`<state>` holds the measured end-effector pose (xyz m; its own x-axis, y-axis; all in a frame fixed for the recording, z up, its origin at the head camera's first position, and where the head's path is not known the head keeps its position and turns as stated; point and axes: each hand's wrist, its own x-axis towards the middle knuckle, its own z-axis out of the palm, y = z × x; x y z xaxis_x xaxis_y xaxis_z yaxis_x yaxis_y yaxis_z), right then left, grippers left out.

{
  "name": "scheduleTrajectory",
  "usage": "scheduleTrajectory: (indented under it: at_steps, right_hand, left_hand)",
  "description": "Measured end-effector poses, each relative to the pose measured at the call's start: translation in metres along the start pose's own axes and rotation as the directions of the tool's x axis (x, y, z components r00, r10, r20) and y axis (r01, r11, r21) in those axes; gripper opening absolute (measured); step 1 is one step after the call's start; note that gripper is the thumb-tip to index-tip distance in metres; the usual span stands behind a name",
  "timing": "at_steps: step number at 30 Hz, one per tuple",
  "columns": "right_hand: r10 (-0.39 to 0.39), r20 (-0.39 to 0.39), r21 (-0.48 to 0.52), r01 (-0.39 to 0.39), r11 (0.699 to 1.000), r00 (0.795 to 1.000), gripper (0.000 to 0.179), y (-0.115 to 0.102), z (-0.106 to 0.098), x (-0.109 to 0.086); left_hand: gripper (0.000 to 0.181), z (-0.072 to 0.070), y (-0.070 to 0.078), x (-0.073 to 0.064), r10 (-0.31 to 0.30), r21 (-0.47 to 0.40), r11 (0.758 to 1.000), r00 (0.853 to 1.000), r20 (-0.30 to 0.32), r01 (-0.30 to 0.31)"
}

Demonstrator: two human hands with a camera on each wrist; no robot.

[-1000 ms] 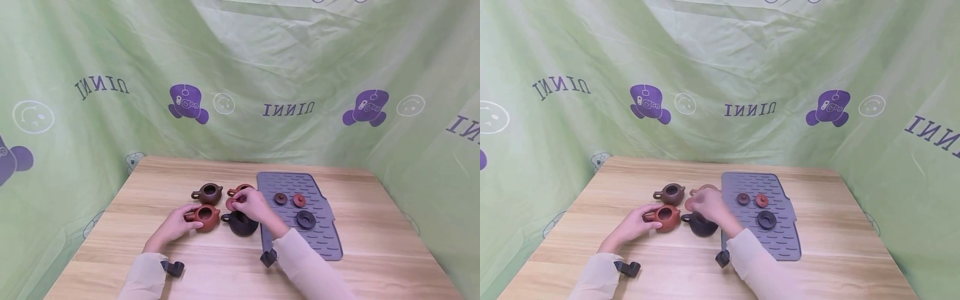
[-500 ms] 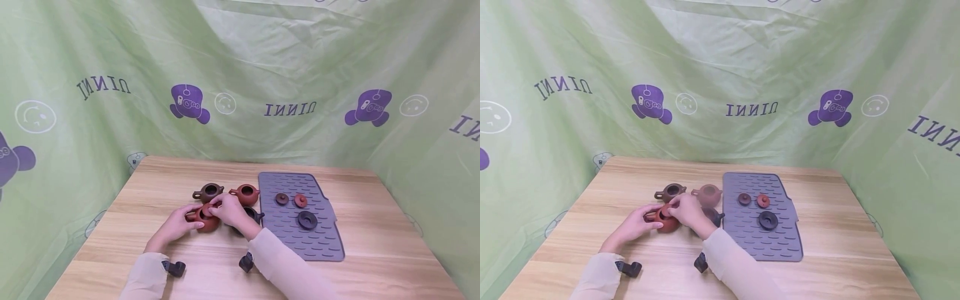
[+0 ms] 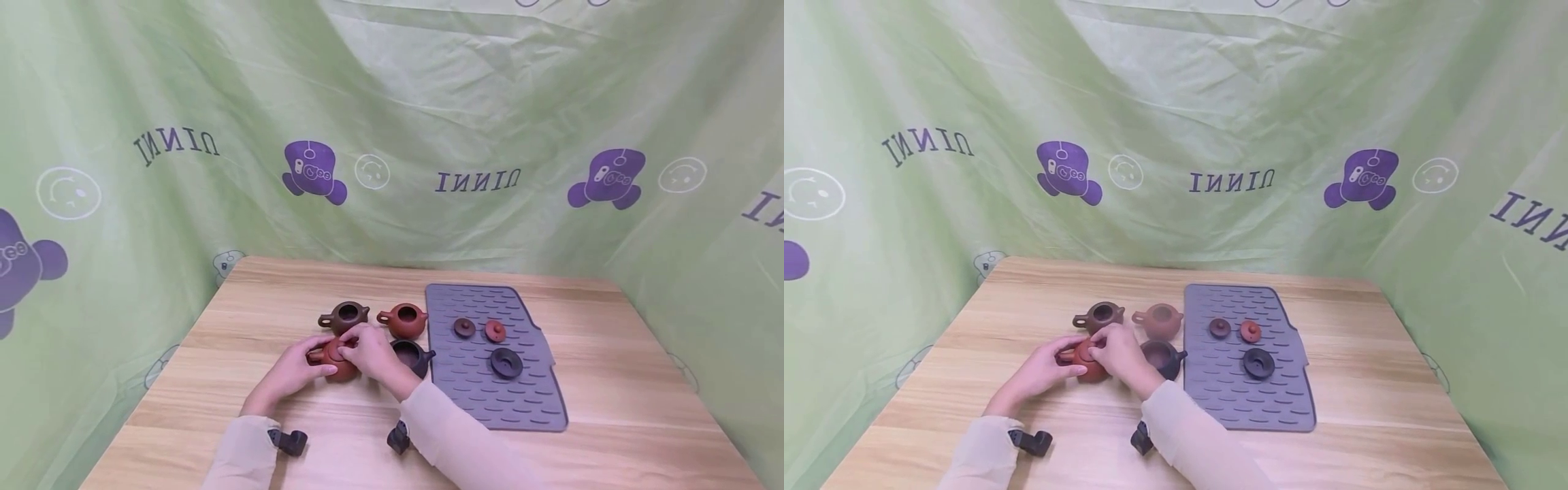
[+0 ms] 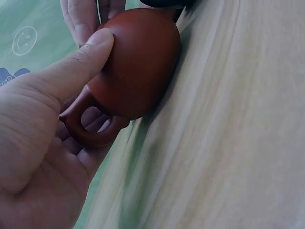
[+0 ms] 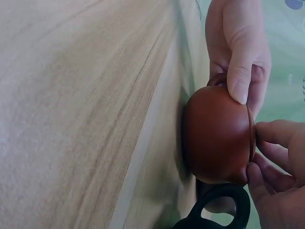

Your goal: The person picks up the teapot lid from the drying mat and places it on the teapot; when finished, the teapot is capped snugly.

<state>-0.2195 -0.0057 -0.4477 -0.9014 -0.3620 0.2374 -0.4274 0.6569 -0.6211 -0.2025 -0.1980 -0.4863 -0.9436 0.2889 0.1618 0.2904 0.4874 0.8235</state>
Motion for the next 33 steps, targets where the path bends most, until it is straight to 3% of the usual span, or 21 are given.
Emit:
scheduleTrajectory:
  at_steps: [5, 9, 15, 19, 22, 27, 33]
  right_hand:
    - [0.009, 0.024, 0.017, -0.009, 1.000, 1.000, 0.015, 0.000, -0.003, 0.000]
    - [0.033, 0.035, 0.048, -0.035, 0.998, 0.999, 0.022, 0.003, -0.021, -0.004]
    - [0.032, -0.034, 0.017, -0.031, 0.999, 0.999, 0.021, 0.022, -0.059, -0.015]
    - [0.050, -0.089, -0.023, -0.052, 0.998, 0.995, 0.017, 0.040, -0.081, -0.025]
    - [0.097, -0.116, -0.029, -0.101, 0.994, 0.989, 0.018, 0.053, -0.098, -0.035]
    - [0.182, -0.141, -0.042, -0.189, 0.981, 0.973, 0.021, 0.080, -0.126, -0.055]
    - [0.241, -0.181, -0.049, -0.253, 0.966, 0.954, 0.020, 0.115, -0.153, -0.079]
  left_hand:
    - [0.061, -0.001, 0.005, 0.001, -0.028, 0.018, 0.999, 0.999, 0.017, 0.027]
    - [0.066, -0.002, 0.011, 0.005, -0.040, 0.038, 0.999, 0.998, 0.051, 0.038]
    - [0.074, -0.002, 0.030, 0.010, -0.026, 0.042, 0.999, 0.999, 0.044, 0.024]
    - [0.074, 0.002, 0.042, 0.016, 0.025, 0.021, 0.999, 0.999, 0.041, -0.026]
    - [0.072, 0.010, 0.049, 0.022, 0.070, -0.004, 0.998, 0.996, 0.061, -0.069]
    - [0.070, 0.030, 0.059, 0.030, 0.119, 0.037, 0.992, 0.987, 0.109, -0.123]
    - [0.071, 0.051, 0.065, 0.035, 0.126, 0.102, 0.984, 0.979, 0.159, -0.143]
